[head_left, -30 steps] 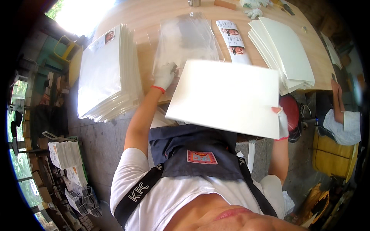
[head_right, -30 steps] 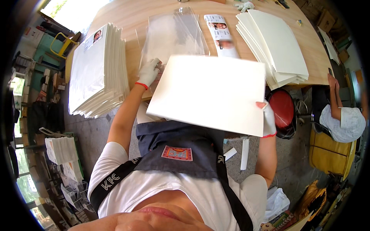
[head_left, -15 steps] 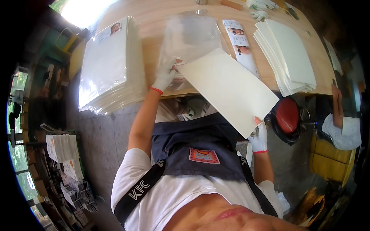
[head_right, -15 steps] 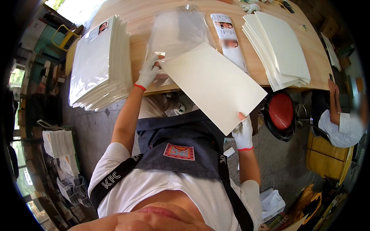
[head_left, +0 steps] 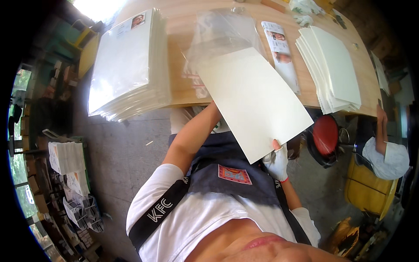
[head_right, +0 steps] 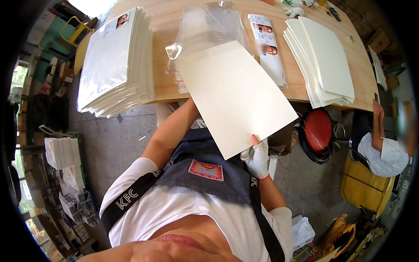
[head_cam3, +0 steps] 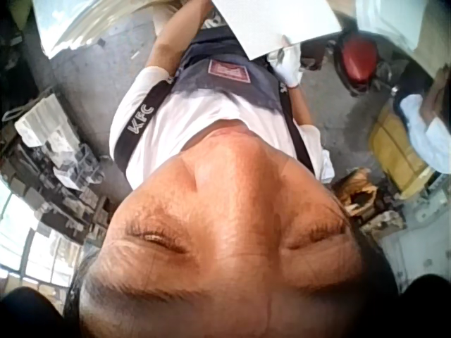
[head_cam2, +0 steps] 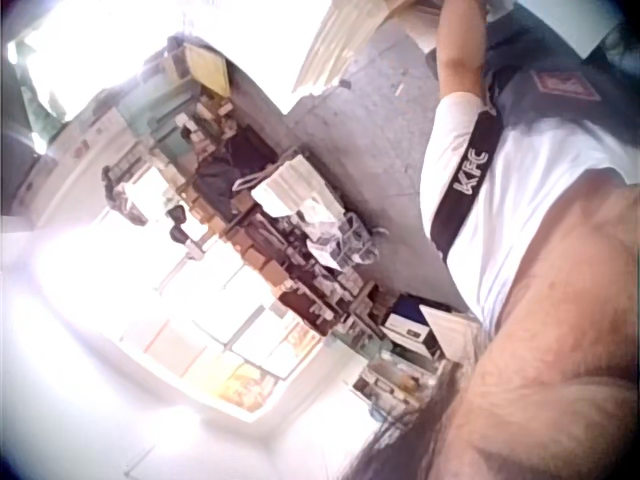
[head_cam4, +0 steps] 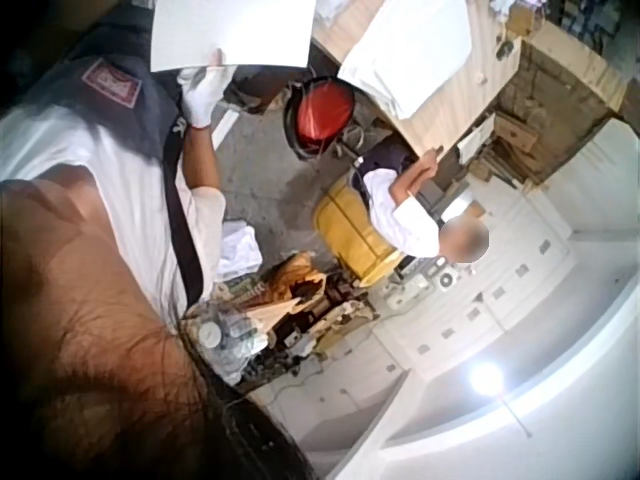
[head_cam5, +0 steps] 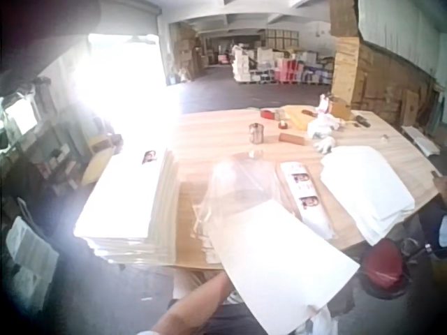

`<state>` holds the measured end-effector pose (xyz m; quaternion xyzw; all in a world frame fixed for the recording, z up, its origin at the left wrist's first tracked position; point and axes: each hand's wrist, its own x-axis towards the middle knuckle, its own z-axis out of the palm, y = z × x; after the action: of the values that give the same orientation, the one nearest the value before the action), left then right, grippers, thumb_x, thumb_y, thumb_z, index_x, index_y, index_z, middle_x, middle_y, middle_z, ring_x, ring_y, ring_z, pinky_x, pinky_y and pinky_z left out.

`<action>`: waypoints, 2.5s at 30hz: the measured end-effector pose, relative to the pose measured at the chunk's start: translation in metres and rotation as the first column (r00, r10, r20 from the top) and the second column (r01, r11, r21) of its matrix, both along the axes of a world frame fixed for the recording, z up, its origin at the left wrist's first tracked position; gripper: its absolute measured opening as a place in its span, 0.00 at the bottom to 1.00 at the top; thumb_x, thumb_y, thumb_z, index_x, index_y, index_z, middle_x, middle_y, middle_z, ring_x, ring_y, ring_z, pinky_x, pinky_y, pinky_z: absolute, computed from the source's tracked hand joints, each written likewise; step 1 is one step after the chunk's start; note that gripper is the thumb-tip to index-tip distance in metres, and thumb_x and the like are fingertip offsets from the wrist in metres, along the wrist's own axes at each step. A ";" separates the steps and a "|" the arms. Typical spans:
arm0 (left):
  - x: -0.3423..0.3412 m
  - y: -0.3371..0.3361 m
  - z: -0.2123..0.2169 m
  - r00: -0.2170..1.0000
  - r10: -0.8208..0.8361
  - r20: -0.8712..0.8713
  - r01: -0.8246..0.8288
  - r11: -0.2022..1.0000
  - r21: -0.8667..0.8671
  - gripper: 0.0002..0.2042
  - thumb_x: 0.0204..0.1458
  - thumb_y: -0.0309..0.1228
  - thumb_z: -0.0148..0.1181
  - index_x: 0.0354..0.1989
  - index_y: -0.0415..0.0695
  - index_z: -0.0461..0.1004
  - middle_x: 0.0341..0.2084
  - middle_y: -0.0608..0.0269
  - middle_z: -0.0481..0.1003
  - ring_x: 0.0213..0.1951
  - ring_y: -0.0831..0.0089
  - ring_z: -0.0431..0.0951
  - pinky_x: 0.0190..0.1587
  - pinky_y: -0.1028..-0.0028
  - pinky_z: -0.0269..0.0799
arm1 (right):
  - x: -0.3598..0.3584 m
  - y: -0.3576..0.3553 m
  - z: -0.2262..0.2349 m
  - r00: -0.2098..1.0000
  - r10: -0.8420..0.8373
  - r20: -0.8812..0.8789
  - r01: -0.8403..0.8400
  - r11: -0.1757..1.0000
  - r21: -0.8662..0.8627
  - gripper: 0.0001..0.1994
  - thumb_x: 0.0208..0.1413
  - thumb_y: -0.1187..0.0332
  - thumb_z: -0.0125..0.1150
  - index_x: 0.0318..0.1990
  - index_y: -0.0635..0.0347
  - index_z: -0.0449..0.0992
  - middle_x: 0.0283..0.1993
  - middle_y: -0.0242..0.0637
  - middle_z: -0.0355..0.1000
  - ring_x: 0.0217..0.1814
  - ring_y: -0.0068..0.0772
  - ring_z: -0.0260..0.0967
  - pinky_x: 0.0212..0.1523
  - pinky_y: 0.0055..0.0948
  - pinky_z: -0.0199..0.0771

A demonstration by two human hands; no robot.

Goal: The person repeatedly places a white rectangular sheet into a clear plastic sleeve and then inserts a small printed card into the sleeve. The person stacks the completed packages on the table. The task involves repetitive manual assembly of packaging materials.

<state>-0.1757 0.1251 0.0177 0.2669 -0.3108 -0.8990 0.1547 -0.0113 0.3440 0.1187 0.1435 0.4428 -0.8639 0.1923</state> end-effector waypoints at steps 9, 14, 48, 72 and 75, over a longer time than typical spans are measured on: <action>0.085 0.065 -0.081 0.945 -0.235 0.226 0.225 0.972 0.067 0.13 0.52 0.24 0.52 0.46 0.41 0.68 0.36 0.61 0.73 0.34 0.70 0.76 0.34 0.72 0.73 | -0.003 -0.024 -0.046 0.953 0.205 0.223 -0.208 0.978 -0.010 0.13 0.60 0.67 0.51 0.47 0.65 0.64 0.41 0.45 0.71 0.32 0.39 0.75 0.28 0.33 0.80; 0.119 0.046 -0.141 0.888 -0.304 0.344 0.329 0.944 -0.016 0.10 0.54 0.27 0.53 0.44 0.41 0.69 0.36 0.60 0.74 0.34 0.70 0.77 0.32 0.72 0.74 | -0.071 -0.082 -0.104 0.941 0.207 0.266 -0.084 0.908 -0.411 0.10 0.61 0.72 0.45 0.48 0.63 0.60 0.45 0.45 0.68 0.45 0.48 0.72 0.46 0.48 0.77; 0.188 -0.099 -0.030 0.811 -0.297 0.504 0.584 0.353 -0.731 0.08 0.54 0.30 0.54 0.36 0.37 0.73 0.31 0.58 0.77 0.30 0.69 0.76 0.36 0.74 0.69 | -0.145 0.145 -0.083 0.900 -0.343 -0.267 0.420 0.846 0.329 0.08 0.57 0.65 0.52 0.37 0.60 0.71 0.33 0.39 0.72 0.30 0.30 0.72 0.31 0.29 0.71; 0.155 -0.080 -0.034 0.978 0.163 0.133 0.006 0.610 -0.792 0.06 0.53 0.27 0.55 0.25 0.44 0.66 0.19 0.71 0.65 0.22 0.80 0.64 0.25 0.77 0.61 | -0.140 -0.033 -0.111 0.833 0.340 -0.436 0.356 0.275 0.893 0.10 0.50 0.61 0.60 0.30 0.55 0.68 0.20 0.41 0.70 0.24 0.47 0.70 0.26 0.43 0.65; 0.158 -0.076 -0.040 0.958 0.221 0.184 -0.123 0.893 -0.433 0.04 0.53 0.24 0.52 0.28 0.45 0.65 0.20 0.73 0.65 0.21 0.82 0.64 0.25 0.79 0.61 | -0.145 -0.032 -0.117 0.869 0.351 -0.348 0.379 -0.022 0.925 0.11 0.50 0.59 0.61 0.31 0.54 0.68 0.22 0.41 0.72 0.25 0.46 0.71 0.26 0.40 0.67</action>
<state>-0.0179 0.0492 -0.0223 0.3558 -0.4863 -0.7577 0.2508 -0.1562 0.3117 0.0016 0.0152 0.9533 -0.2846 -0.1000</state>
